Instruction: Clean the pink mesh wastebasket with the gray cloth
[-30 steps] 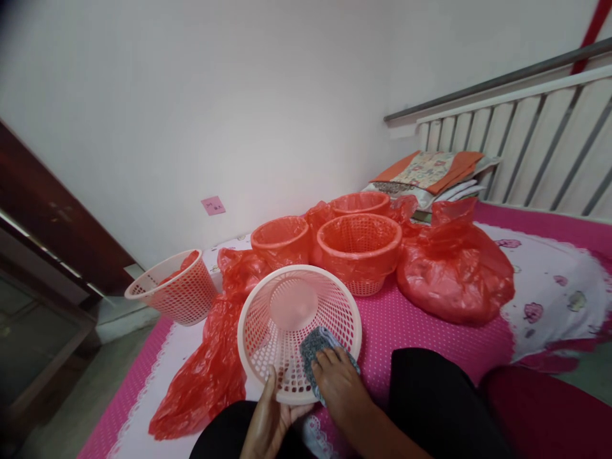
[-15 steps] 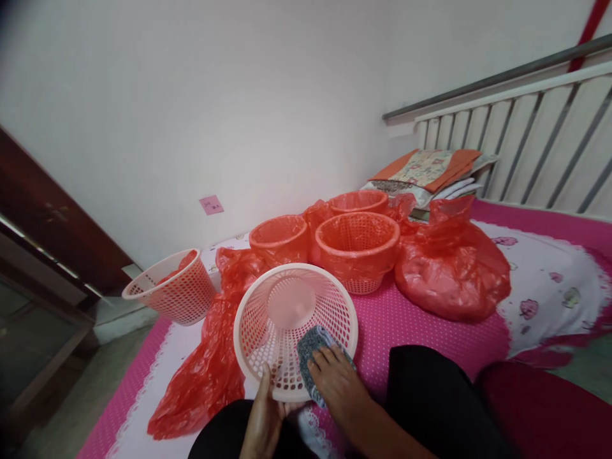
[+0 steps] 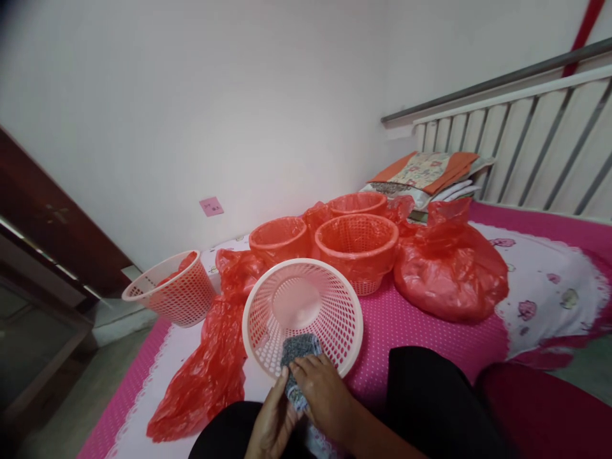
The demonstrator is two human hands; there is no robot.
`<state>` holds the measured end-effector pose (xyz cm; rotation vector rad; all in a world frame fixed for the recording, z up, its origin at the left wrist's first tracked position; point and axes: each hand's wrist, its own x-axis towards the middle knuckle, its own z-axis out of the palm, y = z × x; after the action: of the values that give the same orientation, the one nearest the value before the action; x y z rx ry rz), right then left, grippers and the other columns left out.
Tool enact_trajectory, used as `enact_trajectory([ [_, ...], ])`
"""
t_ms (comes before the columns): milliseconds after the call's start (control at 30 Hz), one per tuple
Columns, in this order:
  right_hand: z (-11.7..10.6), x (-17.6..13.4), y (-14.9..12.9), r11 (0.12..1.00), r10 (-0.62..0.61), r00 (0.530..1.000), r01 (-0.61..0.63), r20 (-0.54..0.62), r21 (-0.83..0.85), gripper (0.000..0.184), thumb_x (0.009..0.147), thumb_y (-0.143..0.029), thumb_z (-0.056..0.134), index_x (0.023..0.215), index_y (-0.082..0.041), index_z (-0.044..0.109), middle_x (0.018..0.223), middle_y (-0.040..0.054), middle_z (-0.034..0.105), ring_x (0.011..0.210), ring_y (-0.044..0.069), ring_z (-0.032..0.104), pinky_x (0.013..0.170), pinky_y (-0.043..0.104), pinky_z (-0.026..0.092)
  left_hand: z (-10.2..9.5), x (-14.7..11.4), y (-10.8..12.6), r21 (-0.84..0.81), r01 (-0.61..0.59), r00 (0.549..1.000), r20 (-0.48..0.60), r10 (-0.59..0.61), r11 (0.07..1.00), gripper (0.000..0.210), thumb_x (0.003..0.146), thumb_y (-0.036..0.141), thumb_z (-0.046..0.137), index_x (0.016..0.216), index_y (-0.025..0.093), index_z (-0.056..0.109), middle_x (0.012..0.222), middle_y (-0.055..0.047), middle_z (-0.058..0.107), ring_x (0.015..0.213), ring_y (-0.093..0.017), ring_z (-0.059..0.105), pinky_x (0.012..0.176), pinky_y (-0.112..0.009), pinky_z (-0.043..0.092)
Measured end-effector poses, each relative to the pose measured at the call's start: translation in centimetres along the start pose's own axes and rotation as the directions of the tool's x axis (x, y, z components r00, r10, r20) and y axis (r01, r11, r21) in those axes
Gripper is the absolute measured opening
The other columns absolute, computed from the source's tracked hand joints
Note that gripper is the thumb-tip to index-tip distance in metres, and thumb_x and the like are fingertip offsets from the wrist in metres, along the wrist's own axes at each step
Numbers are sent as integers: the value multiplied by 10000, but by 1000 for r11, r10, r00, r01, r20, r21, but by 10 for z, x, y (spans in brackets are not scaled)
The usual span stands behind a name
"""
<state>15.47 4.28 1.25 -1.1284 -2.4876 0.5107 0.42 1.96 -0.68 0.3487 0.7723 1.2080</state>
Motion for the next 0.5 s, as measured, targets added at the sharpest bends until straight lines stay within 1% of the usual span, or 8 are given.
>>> enact_trajectory([
  [133, 12, -3, 5, 999, -2, 1000, 1, 16, 42, 767, 790, -155, 572, 1556, -175, 543, 1536, 150, 616, 1380, 317, 540, 1207, 457, 345, -1, 2, 2, -57, 39, 999, 24, -38, 998, 285, 888, 347, 829, 1076, 133, 826, 1189, -149, 832, 1248, -334, 731, 1078, -480, 598],
  [267, 16, -5, 9, 996, 5, 1000, -5, -6, 88, 781, 753, -122, 555, 1531, -191, 575, 1540, 135, 620, 1400, 311, 544, 1217, 462, 353, 0, 1, 2, -68, 55, 998, 47, -52, 996, 356, 963, 413, 733, 1166, 127, 797, 1185, -156, 836, 1258, -336, 728, 1097, -508, 582],
  [367, 11, -4, 12, 989, 12, 1000, -8, -25, 146, 721, 738, -111, 548, 1450, -167, 649, 1459, 145, 684, 1339, 318, 608, 1184, 462, 412, 1, -1, 2, -39, 59, 997, 46, -58, 997, 387, 1004, 439, 669, 1228, 139, 766, 1183, -153, 838, 1253, -332, 732, 1105, -542, 568],
  [433, 3, -4, 17, 980, 37, 997, -24, -65, 195, 692, 727, -86, 530, 1399, -154, 682, 1396, 151, 723, 1296, 308, 649, 1155, 447, 455, 0, -2, 1, -20, 64, 997, 54, -62, 998, 404, 1013, 443, 653, 1239, 125, 753, 1206, -169, 830, 1251, -339, 734, 1115, -555, 555],
  [500, -9, 0, 23, 963, 73, 991, -40, -116, 265, 711, 707, -52, 506, 1385, -166, 687, 1367, 140, 742, 1284, 285, 672, 1135, 423, 485, -2, -1, 1, -15, 57, 997, 50, -56, 998, 380, 1010, 405, 662, 1219, 100, 749, 1209, -189, 825, 1242, -349, 738, 1127, -561, 542],
])
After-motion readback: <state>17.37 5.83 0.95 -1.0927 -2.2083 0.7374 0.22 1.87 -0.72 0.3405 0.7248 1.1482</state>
